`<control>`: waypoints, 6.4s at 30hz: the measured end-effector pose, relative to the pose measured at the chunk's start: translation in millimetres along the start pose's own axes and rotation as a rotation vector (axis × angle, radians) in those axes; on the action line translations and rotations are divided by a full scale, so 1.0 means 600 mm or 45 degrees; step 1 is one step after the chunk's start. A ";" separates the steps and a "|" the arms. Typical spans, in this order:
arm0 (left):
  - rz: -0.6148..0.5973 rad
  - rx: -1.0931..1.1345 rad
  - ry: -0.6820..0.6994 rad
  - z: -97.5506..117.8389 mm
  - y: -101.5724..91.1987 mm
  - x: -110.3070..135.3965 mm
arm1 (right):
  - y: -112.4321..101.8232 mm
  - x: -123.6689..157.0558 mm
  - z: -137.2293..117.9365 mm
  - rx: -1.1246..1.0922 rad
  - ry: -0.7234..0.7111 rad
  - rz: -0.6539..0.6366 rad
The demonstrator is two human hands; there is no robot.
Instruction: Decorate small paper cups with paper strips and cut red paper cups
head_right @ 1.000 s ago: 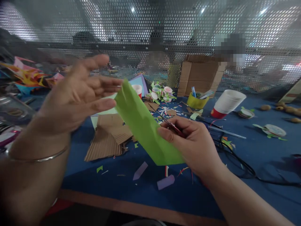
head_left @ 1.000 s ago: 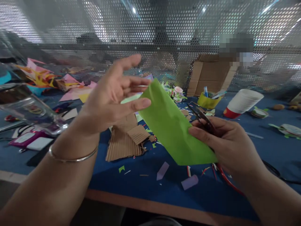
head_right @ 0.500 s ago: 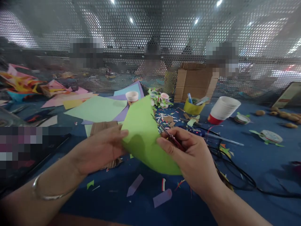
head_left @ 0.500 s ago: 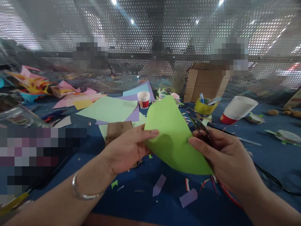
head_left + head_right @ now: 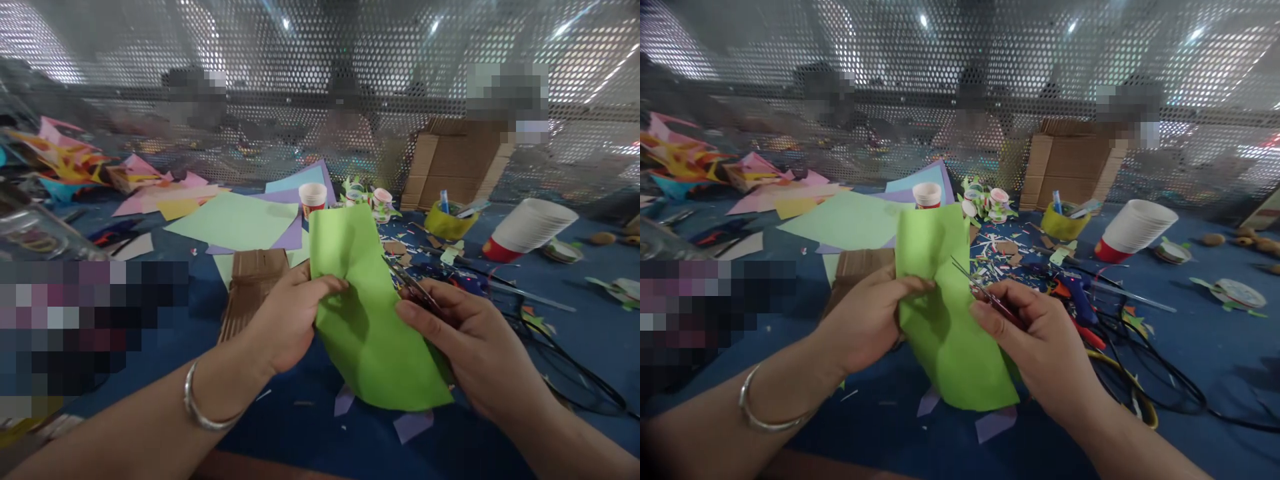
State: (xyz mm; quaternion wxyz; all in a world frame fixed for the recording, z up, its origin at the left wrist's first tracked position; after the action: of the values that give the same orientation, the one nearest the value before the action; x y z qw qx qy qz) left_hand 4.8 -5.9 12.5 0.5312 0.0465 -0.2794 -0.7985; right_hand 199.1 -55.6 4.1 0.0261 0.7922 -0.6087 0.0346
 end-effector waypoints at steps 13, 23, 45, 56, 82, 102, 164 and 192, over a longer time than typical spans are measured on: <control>-0.204 0.101 -0.145 0.018 -0.029 -0.002 | 0.020 0.012 0.002 -0.377 0.071 0.105; -0.130 0.127 -0.028 0.031 -0.036 -0.007 | 0.008 0.015 0.001 -0.337 0.106 -0.086; -0.212 0.070 0.072 0.032 -0.034 0.002 | 0.010 0.022 -0.004 -0.277 0.152 -0.140; -0.239 0.027 0.077 0.023 -0.016 0.013 | 0.014 0.022 -0.005 -0.288 0.135 -0.044; -0.195 0.302 -0.031 -0.026 0.027 0.031 | 0.021 0.024 0.003 -0.392 0.327 0.228; -0.136 0.338 -0.059 -0.030 0.031 0.033 | 0.029 0.024 -0.009 -0.447 0.413 0.346; -0.102 0.352 -0.161 -0.033 0.040 0.051 | 0.046 0.020 -0.025 -0.093 0.232 0.393; -0.059 0.424 -0.218 -0.047 0.051 0.063 | 0.045 0.016 -0.019 0.009 0.177 0.356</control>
State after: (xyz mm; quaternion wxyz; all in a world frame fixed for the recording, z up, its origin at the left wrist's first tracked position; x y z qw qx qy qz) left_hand 23.9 -58.8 12.6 0.4718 0.0720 -0.4508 -0.7543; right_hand 174.9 -70.9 16.0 0.0602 0.6954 -0.7098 0.0949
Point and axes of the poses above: each hand's wrist, its own x-axis away from the middle knuckle, its own y-axis out of the palm, z = x × y, the point moved 1 cm from there along -x, towards the middle knuckle, and after that the axes turned 14 degrees about -z, right-handed, at the moved point
